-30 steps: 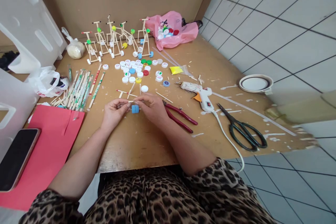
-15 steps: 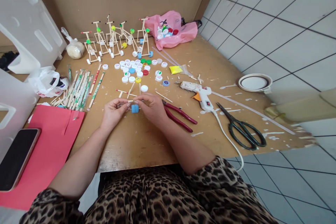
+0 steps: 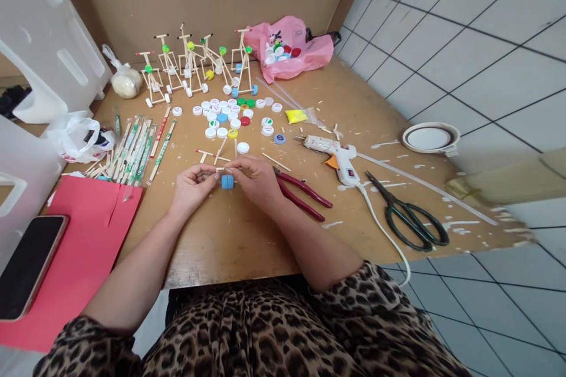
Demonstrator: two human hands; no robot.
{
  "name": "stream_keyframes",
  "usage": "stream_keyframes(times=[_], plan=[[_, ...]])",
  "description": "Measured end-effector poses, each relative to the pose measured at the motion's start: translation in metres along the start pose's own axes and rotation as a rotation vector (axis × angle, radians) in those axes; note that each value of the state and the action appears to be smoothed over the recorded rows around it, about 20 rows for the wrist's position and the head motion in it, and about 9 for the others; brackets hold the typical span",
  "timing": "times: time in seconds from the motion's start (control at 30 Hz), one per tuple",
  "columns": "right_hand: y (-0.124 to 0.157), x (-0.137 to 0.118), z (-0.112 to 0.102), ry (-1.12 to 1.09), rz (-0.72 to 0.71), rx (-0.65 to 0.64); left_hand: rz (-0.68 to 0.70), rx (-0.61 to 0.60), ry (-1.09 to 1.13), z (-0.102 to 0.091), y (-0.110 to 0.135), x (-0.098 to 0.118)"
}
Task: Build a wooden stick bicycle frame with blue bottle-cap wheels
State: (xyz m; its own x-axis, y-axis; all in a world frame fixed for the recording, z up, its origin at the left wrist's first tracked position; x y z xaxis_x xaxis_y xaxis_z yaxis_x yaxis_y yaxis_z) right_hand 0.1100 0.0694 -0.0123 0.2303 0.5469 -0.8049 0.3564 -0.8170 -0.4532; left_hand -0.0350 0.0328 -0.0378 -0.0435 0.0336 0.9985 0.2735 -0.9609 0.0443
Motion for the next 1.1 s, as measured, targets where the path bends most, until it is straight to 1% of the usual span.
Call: stream_keyframes(times=[0.17, 0.33, 0.6, 0.7, 0.8, 0.93, 1.0, 1.03, 1.1], plan=[[-0.001, 0.002, 0.0, 0.029, -0.002, -0.023, -0.034, -0.043, -0.001, -0.001, 0.001, 0.005], [-0.002, 0.001, 0.0, 0.086, -0.001, -0.039, -0.062, -0.059, 0.043, 0.001, -0.001, 0.005], [-0.002, -0.002, 0.0, 0.128, -0.026, -0.05, -0.062, -0.094, 0.046, 0.0, -0.003, 0.004], [-0.002, -0.001, 0.001, 0.129, -0.022, -0.045, -0.021, -0.101, 0.017, -0.001, -0.003, 0.002], [-0.002, -0.001, 0.001, 0.131, -0.022, -0.041, 0.124, -0.085, -0.071, -0.003, -0.003, 0.003], [-0.002, 0.0, 0.0, 0.125, -0.023, -0.037, 0.458, -0.011, -0.33, -0.007, 0.001, 0.013], [-0.002, 0.0, 0.0, 0.119, -0.029, -0.04, 0.628, -0.003, -0.467, -0.007, 0.004, 0.018], [-0.002, 0.0, 0.0, 0.119, -0.031, -0.043, 0.699, -0.009, -0.521, -0.007, 0.006, 0.02], [-0.002, 0.0, 0.001, 0.124, -0.03, -0.043, 0.792, -0.024, -0.603, -0.006, 0.008, 0.022]])
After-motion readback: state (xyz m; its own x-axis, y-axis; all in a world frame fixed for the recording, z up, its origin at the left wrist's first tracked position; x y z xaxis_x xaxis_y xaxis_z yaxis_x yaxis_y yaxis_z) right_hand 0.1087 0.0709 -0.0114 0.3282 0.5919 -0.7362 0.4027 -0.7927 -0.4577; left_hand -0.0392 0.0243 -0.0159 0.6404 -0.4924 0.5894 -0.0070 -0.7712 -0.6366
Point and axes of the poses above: each hand's wrist, its own y-axis away from the middle knuckle, its own z-axis out of the palm, x = y × z, the point moved 4 cm from there along -y, towards the middle knuckle, and after that the axes turned 5 degrees about -y, right-handed, at the moved point
